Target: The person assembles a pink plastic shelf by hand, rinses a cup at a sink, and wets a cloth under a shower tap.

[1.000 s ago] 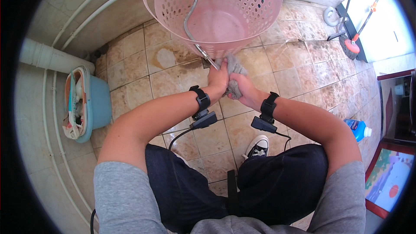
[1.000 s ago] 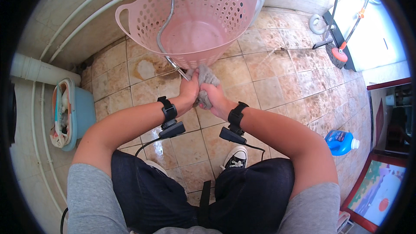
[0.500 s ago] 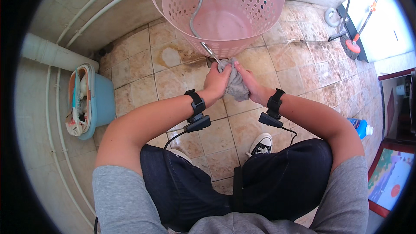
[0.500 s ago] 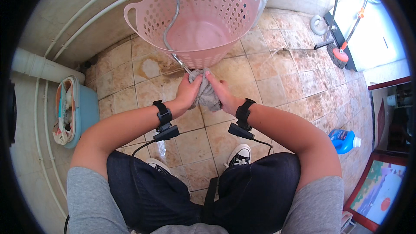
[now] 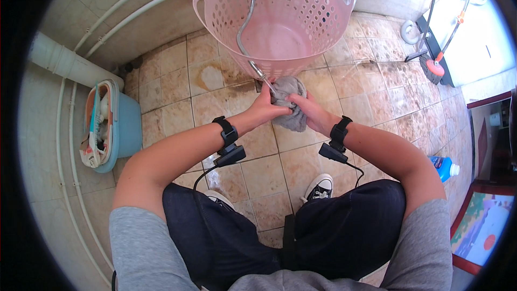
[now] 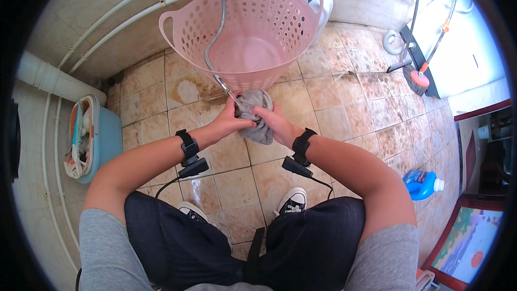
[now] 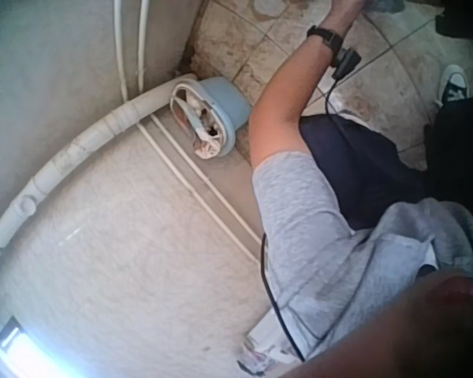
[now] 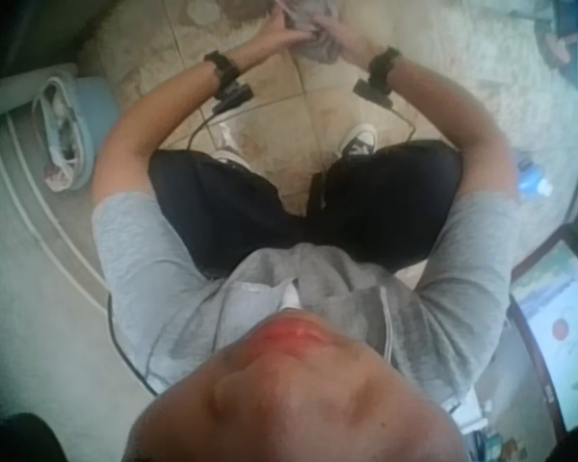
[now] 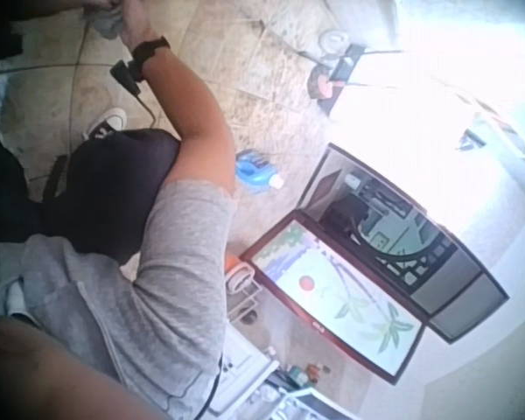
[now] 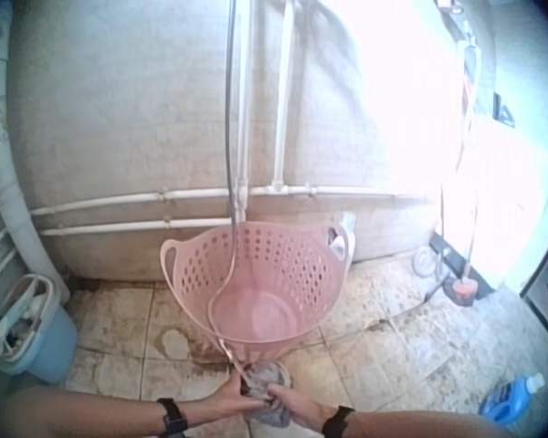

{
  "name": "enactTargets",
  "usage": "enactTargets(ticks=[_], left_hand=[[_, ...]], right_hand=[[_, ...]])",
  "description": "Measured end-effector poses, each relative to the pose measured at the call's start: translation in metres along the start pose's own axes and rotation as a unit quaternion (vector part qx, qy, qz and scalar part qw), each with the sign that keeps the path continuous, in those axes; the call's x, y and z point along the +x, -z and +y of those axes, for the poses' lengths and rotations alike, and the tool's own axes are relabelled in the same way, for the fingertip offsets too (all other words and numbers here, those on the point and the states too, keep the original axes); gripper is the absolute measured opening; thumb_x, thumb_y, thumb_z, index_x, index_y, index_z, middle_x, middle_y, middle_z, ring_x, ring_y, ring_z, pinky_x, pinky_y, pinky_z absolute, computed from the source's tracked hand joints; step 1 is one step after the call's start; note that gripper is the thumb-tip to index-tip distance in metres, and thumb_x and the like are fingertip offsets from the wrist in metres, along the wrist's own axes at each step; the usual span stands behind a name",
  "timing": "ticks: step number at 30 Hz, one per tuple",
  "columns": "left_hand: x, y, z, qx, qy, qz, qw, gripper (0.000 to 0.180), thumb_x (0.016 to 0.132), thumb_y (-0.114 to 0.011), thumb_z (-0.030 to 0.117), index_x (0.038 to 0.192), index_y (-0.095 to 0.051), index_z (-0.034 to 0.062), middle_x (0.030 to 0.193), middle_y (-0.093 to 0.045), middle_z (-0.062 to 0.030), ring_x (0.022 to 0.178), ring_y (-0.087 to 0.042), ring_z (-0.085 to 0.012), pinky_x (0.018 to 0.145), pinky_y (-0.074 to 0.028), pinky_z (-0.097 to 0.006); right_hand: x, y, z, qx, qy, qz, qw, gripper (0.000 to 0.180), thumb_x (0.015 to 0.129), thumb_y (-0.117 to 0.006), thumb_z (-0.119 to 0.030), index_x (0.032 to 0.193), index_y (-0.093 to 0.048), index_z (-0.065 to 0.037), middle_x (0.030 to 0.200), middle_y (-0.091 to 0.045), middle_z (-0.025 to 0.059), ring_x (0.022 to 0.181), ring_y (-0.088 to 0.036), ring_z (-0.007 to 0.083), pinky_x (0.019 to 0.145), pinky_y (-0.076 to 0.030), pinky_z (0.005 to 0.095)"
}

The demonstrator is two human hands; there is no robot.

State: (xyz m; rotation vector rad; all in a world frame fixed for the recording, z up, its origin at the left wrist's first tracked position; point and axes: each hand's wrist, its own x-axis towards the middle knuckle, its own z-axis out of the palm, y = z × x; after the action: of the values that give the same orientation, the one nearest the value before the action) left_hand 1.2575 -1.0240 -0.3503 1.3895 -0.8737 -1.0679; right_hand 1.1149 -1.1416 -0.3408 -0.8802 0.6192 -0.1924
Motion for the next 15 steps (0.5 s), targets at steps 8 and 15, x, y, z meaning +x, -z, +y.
enactTargets(ticks=[8,15], left_hand=[[-0.001,-0.014,0.008,-0.081,0.224,0.085,0.967,0.091,0.093,-0.056,0.066,0.154,-0.024,0.0050,0.148,-0.047,-0.0174,0.132,-0.051,-0.0279,0.104,-0.046,-0.041],[0.013,-0.040,-0.031,-0.027,0.167,0.277,0.946,0.072,0.094,-0.048,0.065,0.130,-0.055,0.0027,0.116,-0.068,-0.0269,0.109,-0.066,-0.0402,0.095,-0.049,-0.044]], right_hand=[[0.004,-0.015,0.009,0.021,0.004,-0.004,1.000,0.040,0.088,-0.061,-0.007,0.126,-0.053,-0.002,0.110,-0.065,0.0100,0.099,-0.066,0.0212,0.085,-0.058,0.0387],[0.026,-0.021,0.022,0.005,-0.008,0.081,0.997,0.048,0.078,-0.059,-0.003,0.125,-0.054,-0.003,0.106,-0.064,0.0108,0.092,-0.065,0.0240,0.079,-0.056,0.0409]])
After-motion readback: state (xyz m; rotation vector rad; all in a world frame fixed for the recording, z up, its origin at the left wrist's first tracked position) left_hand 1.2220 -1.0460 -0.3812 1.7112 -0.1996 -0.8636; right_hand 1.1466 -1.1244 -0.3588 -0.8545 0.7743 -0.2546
